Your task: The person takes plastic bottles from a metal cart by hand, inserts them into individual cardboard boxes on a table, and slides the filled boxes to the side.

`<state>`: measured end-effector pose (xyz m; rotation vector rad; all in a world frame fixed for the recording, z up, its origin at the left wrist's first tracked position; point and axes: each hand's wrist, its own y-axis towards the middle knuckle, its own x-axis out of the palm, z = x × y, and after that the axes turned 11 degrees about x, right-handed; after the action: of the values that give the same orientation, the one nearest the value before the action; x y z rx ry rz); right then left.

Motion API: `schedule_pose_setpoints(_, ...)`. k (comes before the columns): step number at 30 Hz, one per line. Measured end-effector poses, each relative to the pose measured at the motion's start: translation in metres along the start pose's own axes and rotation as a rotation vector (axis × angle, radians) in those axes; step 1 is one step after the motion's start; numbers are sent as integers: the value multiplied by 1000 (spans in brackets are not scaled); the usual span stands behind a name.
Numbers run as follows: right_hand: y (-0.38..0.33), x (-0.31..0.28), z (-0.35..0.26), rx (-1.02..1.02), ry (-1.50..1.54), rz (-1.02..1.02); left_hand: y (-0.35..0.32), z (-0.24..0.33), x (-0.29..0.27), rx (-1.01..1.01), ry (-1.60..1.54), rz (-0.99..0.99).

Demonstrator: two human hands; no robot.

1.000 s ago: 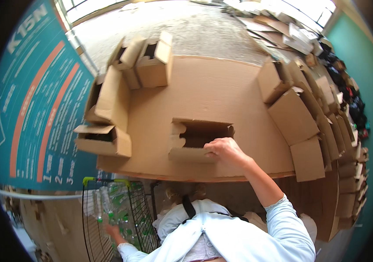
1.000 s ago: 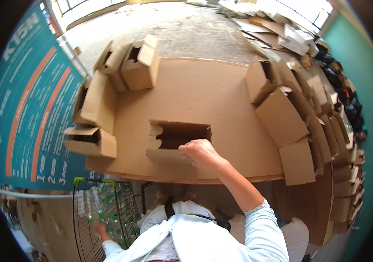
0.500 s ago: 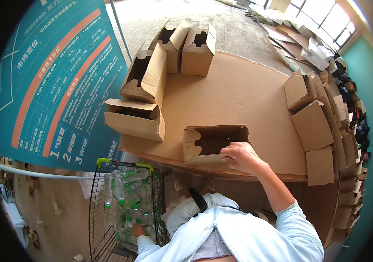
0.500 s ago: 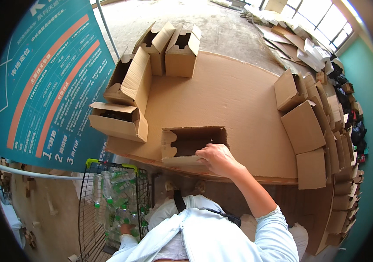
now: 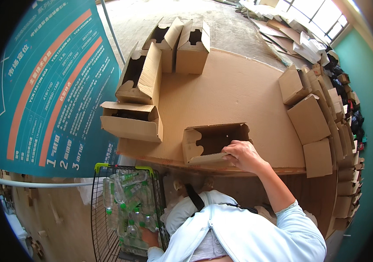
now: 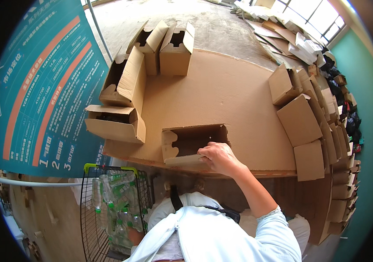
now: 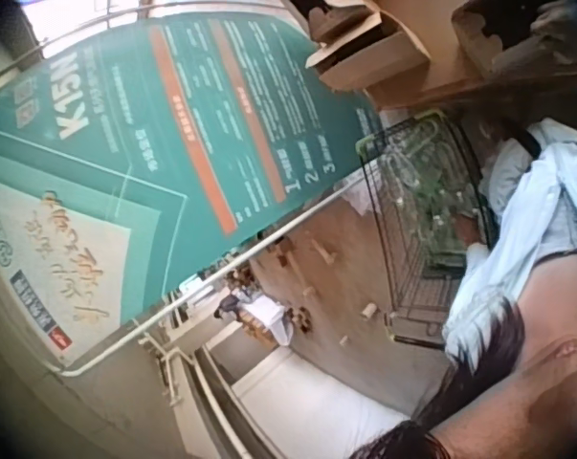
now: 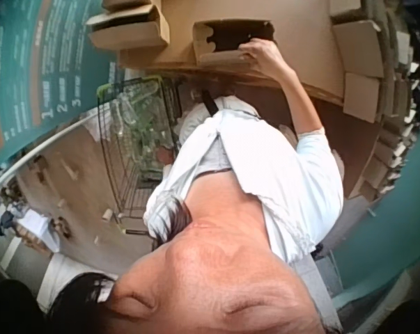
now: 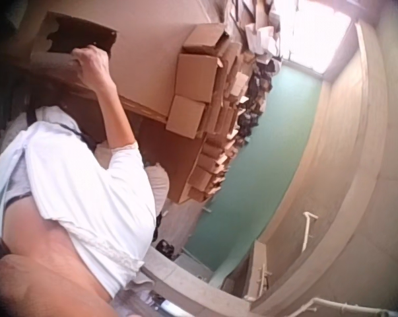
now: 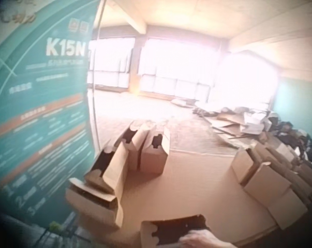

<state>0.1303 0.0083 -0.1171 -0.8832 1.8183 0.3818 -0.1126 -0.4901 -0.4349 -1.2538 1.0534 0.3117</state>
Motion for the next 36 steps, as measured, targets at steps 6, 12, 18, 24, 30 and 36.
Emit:
schedule_pose_setpoints(6, 1, -2, 2, -55, 44, -7, -17, -23, -58, -71, -107, 336)
schedule_pose_setpoints(12, 2, 0, 10, -123, 45, -2, -70, 29, -256, 97, -398, 970)
schedule_pose_setpoints(18, -8, -6, 12, -169, 2, 140, -87, 137, -355, 613, -1569, 1030)
schedule_pose_setpoints(24, -26, -5, 39, -131, -55, 300, -124, 317, -421, 1224, -922, 760)
schedule_pose_setpoints(30, -31, 8, 40, -244, -8, 338, -123, 390, -400, 1243, -733, 380)
schedule_pose_setpoints(36, -33, 7, 43, -259, 12, 313, -96, 418, -364, 1210, -793, 84)
